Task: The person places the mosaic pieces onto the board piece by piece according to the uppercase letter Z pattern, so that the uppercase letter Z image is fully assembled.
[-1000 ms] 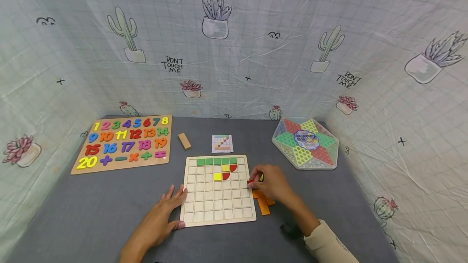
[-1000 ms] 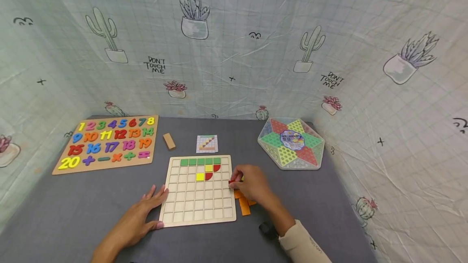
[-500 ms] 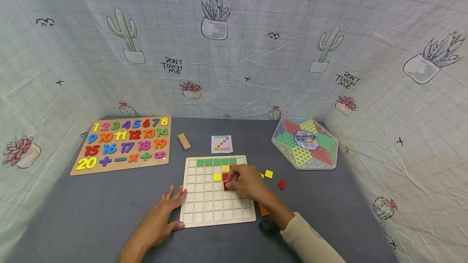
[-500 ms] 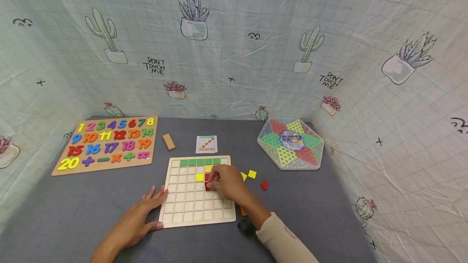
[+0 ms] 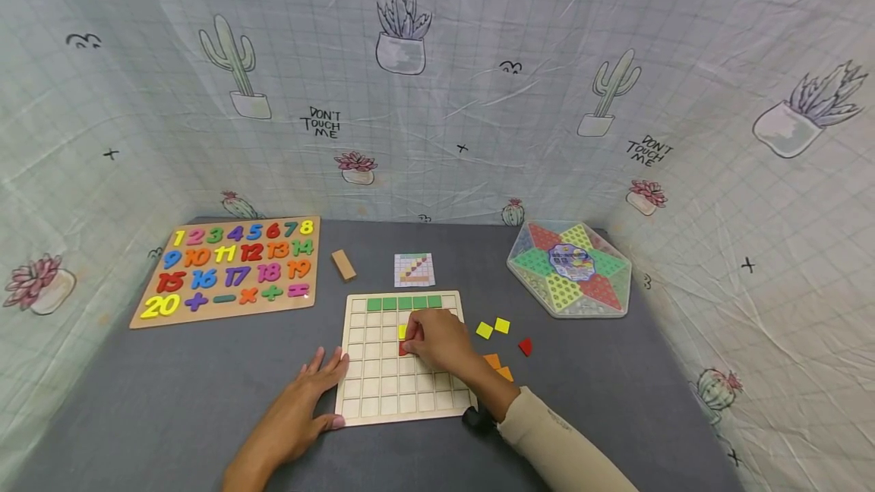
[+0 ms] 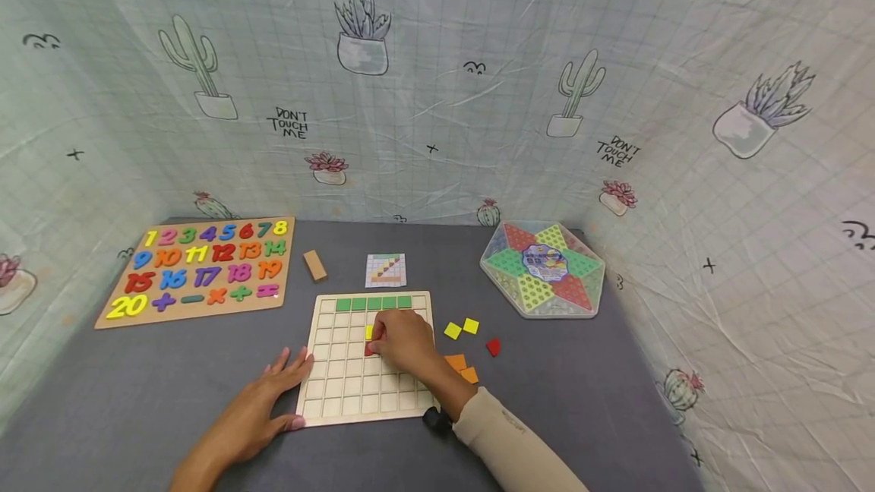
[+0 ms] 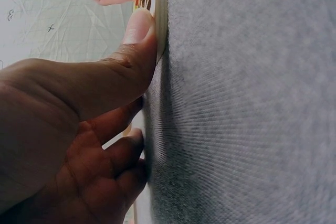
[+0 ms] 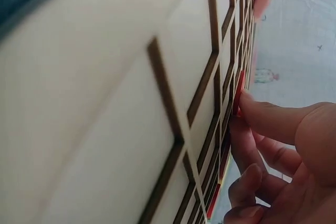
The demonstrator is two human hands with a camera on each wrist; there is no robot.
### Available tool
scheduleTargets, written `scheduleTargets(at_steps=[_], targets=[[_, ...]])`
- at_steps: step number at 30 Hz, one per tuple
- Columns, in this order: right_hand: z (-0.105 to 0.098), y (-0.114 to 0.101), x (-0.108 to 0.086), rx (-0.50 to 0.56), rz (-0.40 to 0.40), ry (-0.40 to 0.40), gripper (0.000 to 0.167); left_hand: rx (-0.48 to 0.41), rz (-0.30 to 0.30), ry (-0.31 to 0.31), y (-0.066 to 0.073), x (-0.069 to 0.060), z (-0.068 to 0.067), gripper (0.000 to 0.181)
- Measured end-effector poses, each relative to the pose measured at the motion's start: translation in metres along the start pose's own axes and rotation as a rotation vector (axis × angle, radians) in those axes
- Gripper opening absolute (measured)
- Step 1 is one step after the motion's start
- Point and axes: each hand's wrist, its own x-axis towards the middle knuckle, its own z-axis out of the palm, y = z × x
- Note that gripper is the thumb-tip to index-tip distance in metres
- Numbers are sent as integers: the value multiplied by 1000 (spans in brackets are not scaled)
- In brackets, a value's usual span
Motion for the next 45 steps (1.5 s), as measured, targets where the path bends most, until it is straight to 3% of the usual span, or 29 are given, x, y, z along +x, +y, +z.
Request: scheduleTargets(at_steps=[8,15,28,37,45], targets=[[-3,0,2,2,-37,-17,16,9,12,9,-1,-2,0,91],[-19,11,-6,88,-49,-40,10,2,23,18,2,-2,-1,91],[-56,51,-24,73,72,25,17,3,24,19,1,-3,-2,91],[-66,85,-29,-21,109,67,22,-4,23,16,1,-2,-3,91],[-69,90,-32,-91,184,45,24,10,13,6,2,-2,-2,93]])
